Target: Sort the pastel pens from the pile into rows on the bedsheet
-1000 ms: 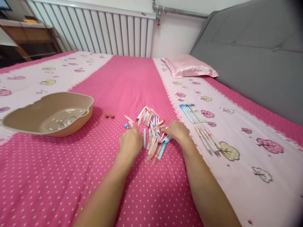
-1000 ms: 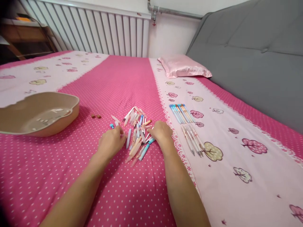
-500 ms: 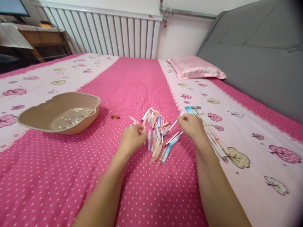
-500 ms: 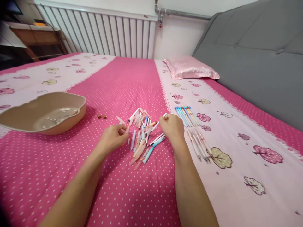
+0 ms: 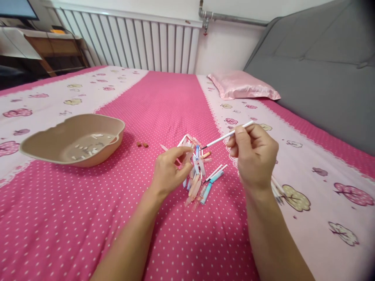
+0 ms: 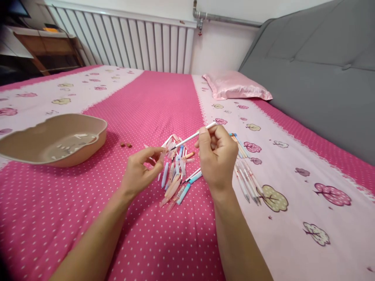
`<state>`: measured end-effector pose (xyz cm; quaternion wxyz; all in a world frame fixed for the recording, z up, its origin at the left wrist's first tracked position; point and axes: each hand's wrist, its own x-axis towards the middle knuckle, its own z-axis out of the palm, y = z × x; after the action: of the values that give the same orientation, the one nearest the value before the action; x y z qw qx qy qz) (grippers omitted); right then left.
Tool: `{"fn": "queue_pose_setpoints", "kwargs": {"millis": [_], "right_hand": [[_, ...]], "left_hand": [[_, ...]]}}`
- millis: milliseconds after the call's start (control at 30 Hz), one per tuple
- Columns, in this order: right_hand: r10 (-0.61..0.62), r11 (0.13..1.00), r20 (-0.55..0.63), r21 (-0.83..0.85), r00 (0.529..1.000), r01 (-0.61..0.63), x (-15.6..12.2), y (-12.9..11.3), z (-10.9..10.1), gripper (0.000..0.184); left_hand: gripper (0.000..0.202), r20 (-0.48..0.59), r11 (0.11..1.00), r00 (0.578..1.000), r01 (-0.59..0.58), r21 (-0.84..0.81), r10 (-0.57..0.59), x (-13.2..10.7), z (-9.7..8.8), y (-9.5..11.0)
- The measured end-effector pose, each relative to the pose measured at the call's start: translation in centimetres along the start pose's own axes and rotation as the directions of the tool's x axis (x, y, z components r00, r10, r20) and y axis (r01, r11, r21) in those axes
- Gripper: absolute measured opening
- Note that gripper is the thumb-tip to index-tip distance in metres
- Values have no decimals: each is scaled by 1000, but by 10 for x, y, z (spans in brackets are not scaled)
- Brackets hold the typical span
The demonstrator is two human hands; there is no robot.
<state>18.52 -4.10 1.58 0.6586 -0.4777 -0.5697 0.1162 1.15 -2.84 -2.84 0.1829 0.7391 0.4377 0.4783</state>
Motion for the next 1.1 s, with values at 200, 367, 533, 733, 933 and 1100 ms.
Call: {"fn": "queue_pose_setpoints", "kwargs": {"millis": [200,367,533,733,933,1100], "right_hand": [[-47,992,-2,-116,999,46,-3,-2,1,22],[-48,986,19,-161,999,50,-5,-1,3,23],[-27,986,53,-161,998,36,-5,-1,6,24],[45,996,171,-83,984,-32,-5,0,8,23],[45,995,162,-94,986,-30,-4,0,5,22],[46,993,166,-114,985,-27,-5,0,6,23]], "left_hand": [[23,15,981,991,-134,139,133,-2,1,-1],[26,20,980,992,-128,154,126,-2,1,-1],[27,19,981,989,-146,128,145,-3,2,-3],[26,-42,990,993,-107,87,111,-2,3,-1],[14,-84,995,994,-68,67,73,-1,2,3],[13,-85,991,989,-110,78,117,-1,3,1]]}}
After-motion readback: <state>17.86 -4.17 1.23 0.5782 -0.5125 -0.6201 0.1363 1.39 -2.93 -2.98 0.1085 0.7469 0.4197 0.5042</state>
